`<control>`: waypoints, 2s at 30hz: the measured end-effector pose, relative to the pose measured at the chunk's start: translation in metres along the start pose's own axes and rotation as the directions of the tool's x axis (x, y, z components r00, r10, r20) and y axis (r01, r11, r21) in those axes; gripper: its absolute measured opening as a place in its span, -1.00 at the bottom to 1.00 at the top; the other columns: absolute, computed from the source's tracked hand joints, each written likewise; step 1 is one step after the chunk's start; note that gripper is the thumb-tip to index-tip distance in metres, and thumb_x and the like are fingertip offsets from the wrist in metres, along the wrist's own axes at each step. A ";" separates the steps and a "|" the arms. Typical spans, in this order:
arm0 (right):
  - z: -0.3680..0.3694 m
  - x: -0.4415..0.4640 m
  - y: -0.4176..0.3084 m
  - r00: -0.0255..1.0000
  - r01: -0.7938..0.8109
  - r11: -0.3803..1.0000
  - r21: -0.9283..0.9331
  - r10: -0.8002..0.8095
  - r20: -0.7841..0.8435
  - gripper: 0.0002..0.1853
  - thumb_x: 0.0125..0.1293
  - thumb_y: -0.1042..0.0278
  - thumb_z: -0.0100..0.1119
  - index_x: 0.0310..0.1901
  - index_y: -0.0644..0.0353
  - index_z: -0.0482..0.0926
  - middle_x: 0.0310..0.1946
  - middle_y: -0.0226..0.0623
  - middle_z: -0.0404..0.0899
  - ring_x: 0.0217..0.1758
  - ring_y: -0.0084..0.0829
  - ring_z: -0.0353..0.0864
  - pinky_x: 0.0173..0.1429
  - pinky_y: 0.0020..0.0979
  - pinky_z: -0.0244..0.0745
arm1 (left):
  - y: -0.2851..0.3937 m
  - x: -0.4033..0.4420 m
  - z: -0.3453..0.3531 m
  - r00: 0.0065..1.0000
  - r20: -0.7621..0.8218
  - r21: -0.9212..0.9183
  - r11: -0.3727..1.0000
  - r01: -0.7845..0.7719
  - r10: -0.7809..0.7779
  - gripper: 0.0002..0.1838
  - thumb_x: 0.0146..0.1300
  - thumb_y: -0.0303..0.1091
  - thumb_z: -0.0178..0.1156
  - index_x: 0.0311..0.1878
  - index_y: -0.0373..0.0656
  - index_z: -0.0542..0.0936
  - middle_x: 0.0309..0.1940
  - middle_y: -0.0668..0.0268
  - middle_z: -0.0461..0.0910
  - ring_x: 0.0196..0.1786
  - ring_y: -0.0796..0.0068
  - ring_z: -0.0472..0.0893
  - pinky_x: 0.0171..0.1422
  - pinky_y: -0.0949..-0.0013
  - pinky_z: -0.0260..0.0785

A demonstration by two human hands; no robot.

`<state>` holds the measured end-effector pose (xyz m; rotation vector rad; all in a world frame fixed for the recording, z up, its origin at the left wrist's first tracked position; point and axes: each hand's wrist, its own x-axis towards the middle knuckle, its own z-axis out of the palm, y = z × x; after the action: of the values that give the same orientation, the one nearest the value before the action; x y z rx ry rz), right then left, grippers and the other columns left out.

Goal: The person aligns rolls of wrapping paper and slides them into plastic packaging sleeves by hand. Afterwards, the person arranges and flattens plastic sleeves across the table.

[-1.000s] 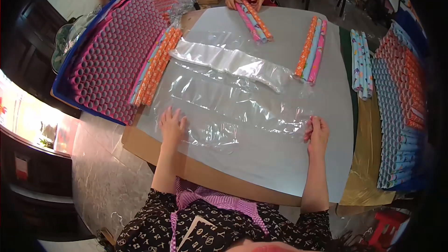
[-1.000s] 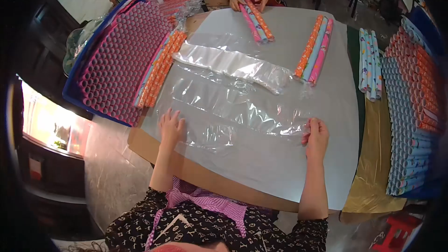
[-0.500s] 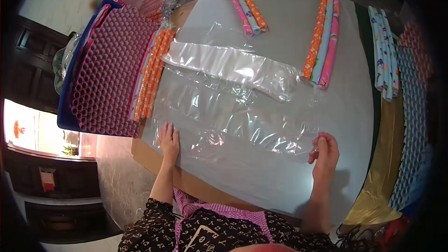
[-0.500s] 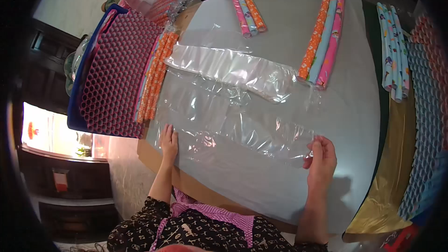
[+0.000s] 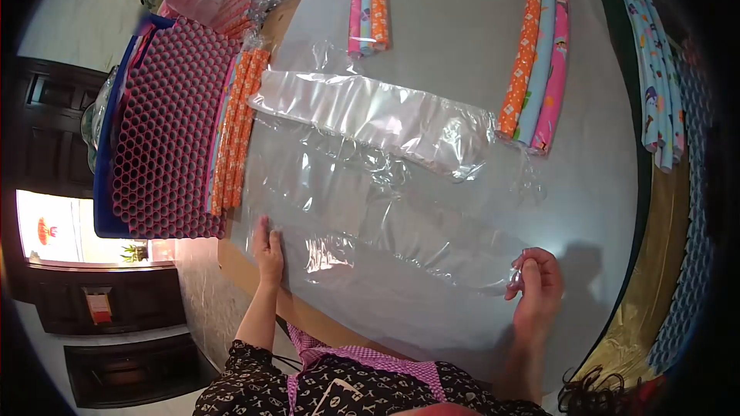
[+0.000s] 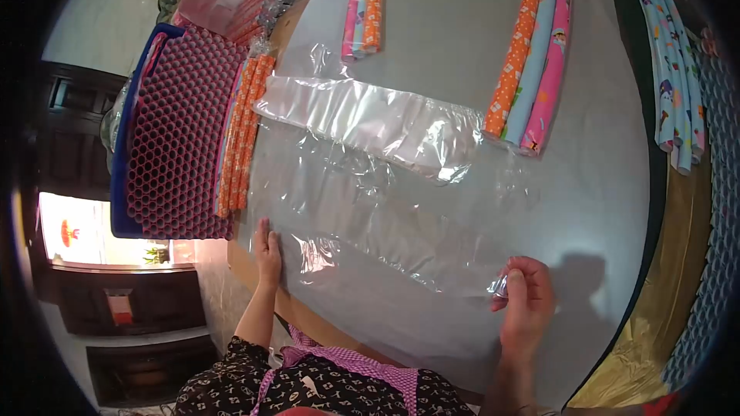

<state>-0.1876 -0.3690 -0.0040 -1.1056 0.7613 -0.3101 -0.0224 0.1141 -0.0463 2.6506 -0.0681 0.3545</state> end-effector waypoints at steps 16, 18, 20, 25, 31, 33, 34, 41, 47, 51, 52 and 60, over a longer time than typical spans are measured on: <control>0.012 -0.004 -0.007 0.999 0.040 0.989 -0.143 -0.042 -0.013 -0.82 0.39 0.39 0.03 -0.09 0.28 0.52 -0.40 -0.35 0.53 -0.54 -0.66 0.37 -0.58 -0.57 0.28 | -0.006 0.001 0.006 0.990 -0.133 -0.166 0.984 -0.066 0.044 -0.63 0.36 -0.35 0.08 0.19 -0.24 0.53 0.08 0.05 0.60 0.16 0.13 0.56 0.30 0.23 0.33; 0.014 -0.006 -0.007 0.998 0.061 0.984 -0.165 -0.064 -0.013 -0.82 0.39 0.38 0.03 -0.10 0.28 0.53 -0.43 -0.39 0.52 -0.56 -0.66 0.37 -0.59 -0.57 0.27 | -0.006 0.000 0.006 0.984 -0.162 -0.160 0.982 -0.097 0.071 -0.65 0.36 -0.34 0.09 0.16 -0.23 0.55 0.07 0.05 0.60 0.14 0.13 0.58 0.27 0.22 0.37; 0.014 -0.006 -0.005 0.997 0.079 0.982 -0.173 -0.081 -0.009 -0.83 0.39 0.39 0.03 -0.11 0.28 0.53 -0.45 -0.40 0.51 -0.58 -0.66 0.36 -0.60 -0.57 0.26 | -0.005 0.000 0.006 0.984 -0.171 -0.205 0.974 -0.091 0.056 -0.65 0.36 -0.34 0.09 0.16 -0.22 0.55 0.07 0.06 0.60 0.13 0.13 0.58 0.27 0.22 0.37; 0.014 -0.004 -0.002 0.995 0.094 0.981 -0.171 -0.098 -0.015 -0.83 0.39 0.39 0.03 -0.12 0.27 0.54 -0.48 -0.42 0.49 -0.60 -0.66 0.34 -0.62 -0.57 0.24 | -0.002 0.000 0.004 0.985 -0.170 -0.222 0.973 -0.063 0.024 -0.65 0.36 -0.34 0.10 0.16 -0.22 0.55 0.07 0.06 0.61 0.12 0.14 0.59 0.26 0.23 0.37; 0.013 -0.002 0.000 0.994 0.103 0.980 -0.169 -0.105 -0.006 -0.83 0.38 0.38 0.04 -0.13 0.26 0.54 -0.52 -0.44 0.46 -0.60 -0.66 0.34 -0.64 -0.57 0.23 | -0.005 -0.002 0.004 0.981 -0.188 -0.153 0.986 -0.067 0.038 -0.67 0.36 -0.33 0.11 0.13 -0.22 0.57 0.03 0.07 0.63 0.10 0.13 0.61 0.22 0.23 0.41; 0.013 -0.001 0.000 0.996 0.087 0.981 -0.171 -0.089 -0.003 -0.84 0.38 0.38 0.04 -0.13 0.26 0.54 -0.53 -0.45 0.45 -0.60 -0.66 0.35 -0.64 -0.57 0.23 | -0.009 -0.001 0.009 0.974 -0.219 -0.202 0.975 -0.093 0.048 -0.71 0.35 -0.34 0.12 0.06 -0.23 0.61 0.05 0.08 0.63 0.07 0.13 0.62 0.20 0.23 0.42; 0.013 -0.001 0.001 0.996 0.087 0.981 -0.171 -0.089 -0.002 -0.84 0.38 0.38 0.04 -0.13 0.26 0.54 -0.53 -0.45 0.45 -0.60 -0.66 0.35 -0.64 -0.57 0.23 | -0.011 0.000 0.010 0.974 -0.219 -0.201 0.975 -0.093 0.048 -0.71 0.35 -0.34 0.12 0.06 -0.23 0.61 0.05 0.08 0.63 0.07 0.13 0.62 0.20 0.23 0.42; 0.011 0.000 0.001 0.996 0.087 0.981 -0.172 -0.086 0.013 -0.83 0.37 0.38 0.04 -0.13 0.27 0.55 -0.50 -0.43 0.49 -0.59 -0.67 0.36 -0.64 -0.57 0.24 | -0.006 0.002 0.009 0.964 -0.247 -0.163 0.976 -0.147 0.104 -0.79 0.34 -0.35 0.14 -0.12 -0.26 0.67 0.06 0.07 0.63 0.06 0.15 0.62 0.21 0.24 0.42; 0.011 -0.002 -0.002 0.999 0.039 0.987 -0.153 -0.040 0.000 -0.82 0.37 0.37 0.05 -0.12 0.26 0.56 -0.43 -0.38 0.54 -0.59 -0.67 0.37 -0.62 -0.58 0.25 | -0.002 0.001 0.005 0.976 -0.184 -0.116 0.983 -0.141 0.119 -0.78 0.37 -0.36 0.11 -0.10 -0.29 0.66 0.08 0.08 0.62 0.12 0.14 0.59 0.26 0.24 0.38; 0.009 -0.001 -0.003 1.000 0.007 0.989 -0.149 -0.007 0.001 -0.82 0.37 0.37 0.05 -0.11 0.26 0.56 -0.40 -0.35 0.56 -0.59 -0.66 0.37 -0.60 -0.59 0.27 | 0.002 0.001 0.002 0.984 -0.147 -0.121 0.985 -0.123 0.105 -0.77 0.38 -0.37 0.09 -0.09 -0.31 0.66 0.10 0.07 0.61 0.15 0.15 0.57 0.30 0.24 0.35; 0.008 -0.001 -0.004 1.000 -0.007 0.990 -0.144 0.007 -0.002 -0.82 0.37 0.37 0.05 -0.11 0.26 0.56 -0.40 -0.35 0.56 -0.59 -0.66 0.37 -0.60 -0.59 0.27 | 0.003 0.000 0.001 0.985 -0.137 -0.110 0.986 -0.123 0.107 -0.77 0.38 -0.37 0.09 -0.09 -0.31 0.66 0.10 0.07 0.61 0.15 0.15 0.57 0.30 0.24 0.35; 0.006 0.003 -0.001 0.999 -0.032 0.984 -0.176 0.031 -0.006 -0.84 0.39 0.44 0.01 -0.10 0.28 0.54 -0.40 -0.31 0.55 -0.60 -0.66 0.38 -0.59 -0.58 0.31 | 0.008 0.001 0.001 0.988 -0.099 -0.040 0.992 -0.122 0.117 -0.79 0.36 -0.45 0.08 -0.06 -0.31 0.62 0.11 0.10 0.59 0.15 0.17 0.57 0.29 0.25 0.36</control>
<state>-0.1817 -0.3672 -0.0026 -1.2586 0.8205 -0.2211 -0.0222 0.1068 -0.0430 2.5860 -0.2025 0.5143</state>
